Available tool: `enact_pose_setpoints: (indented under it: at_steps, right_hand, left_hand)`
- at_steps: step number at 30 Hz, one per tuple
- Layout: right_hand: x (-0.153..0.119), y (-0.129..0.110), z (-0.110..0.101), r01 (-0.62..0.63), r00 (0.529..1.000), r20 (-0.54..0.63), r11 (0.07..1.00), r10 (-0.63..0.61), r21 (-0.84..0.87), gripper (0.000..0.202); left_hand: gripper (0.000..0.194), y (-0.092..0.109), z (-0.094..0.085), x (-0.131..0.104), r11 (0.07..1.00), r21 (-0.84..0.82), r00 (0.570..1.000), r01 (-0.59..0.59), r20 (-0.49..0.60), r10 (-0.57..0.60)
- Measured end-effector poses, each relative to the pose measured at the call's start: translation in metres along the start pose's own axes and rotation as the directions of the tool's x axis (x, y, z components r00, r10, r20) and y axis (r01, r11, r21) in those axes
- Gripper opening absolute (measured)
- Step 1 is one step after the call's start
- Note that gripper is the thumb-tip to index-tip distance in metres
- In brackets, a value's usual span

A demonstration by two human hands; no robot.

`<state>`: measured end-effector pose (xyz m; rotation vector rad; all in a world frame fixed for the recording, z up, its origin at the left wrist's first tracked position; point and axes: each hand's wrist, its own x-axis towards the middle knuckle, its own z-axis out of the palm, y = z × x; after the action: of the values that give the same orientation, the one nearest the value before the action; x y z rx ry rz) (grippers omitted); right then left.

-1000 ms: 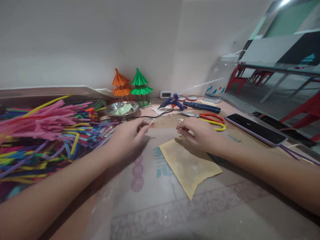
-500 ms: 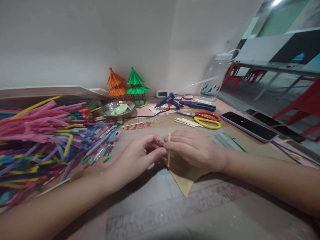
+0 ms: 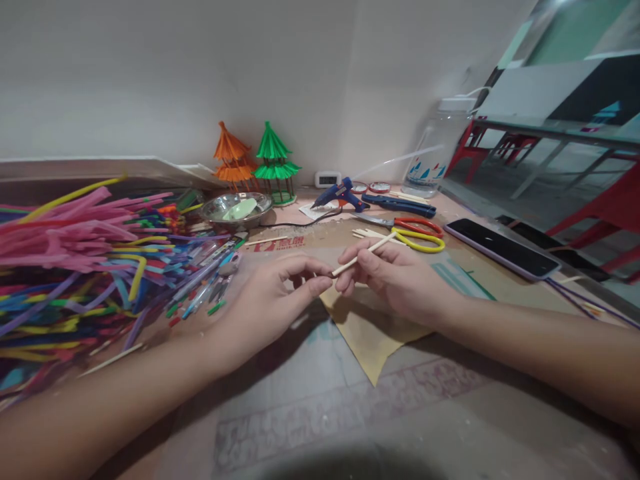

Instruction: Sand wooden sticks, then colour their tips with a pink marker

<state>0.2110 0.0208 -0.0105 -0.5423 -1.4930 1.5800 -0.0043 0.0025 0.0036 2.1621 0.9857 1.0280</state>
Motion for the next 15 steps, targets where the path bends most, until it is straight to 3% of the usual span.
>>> enact_pose_setpoints:
  at_steps: [7,11,15]
  right_hand:
    - [-0.001,-0.002,0.002,-0.028,0.998,-0.049,0.999,0.028,-0.016,0.029]
    - [-0.005,-0.005,0.008,-0.072,0.995,-0.086,0.983,0.058,-0.17,0.019]
    - [-0.007,-0.005,0.009,-0.014,0.999,-0.053,0.926,-0.006,-0.376,0.008]
  left_hand:
    - [0.017,0.003,0.0,0.0,0.998,-0.052,0.998,0.031,0.052,-0.029]
    - [0.02,-0.004,0.003,0.001,0.995,-0.072,0.99,0.076,0.122,-0.067]
    - [0.021,-0.008,0.007,0.001,0.992,-0.044,0.978,0.117,0.178,-0.107]
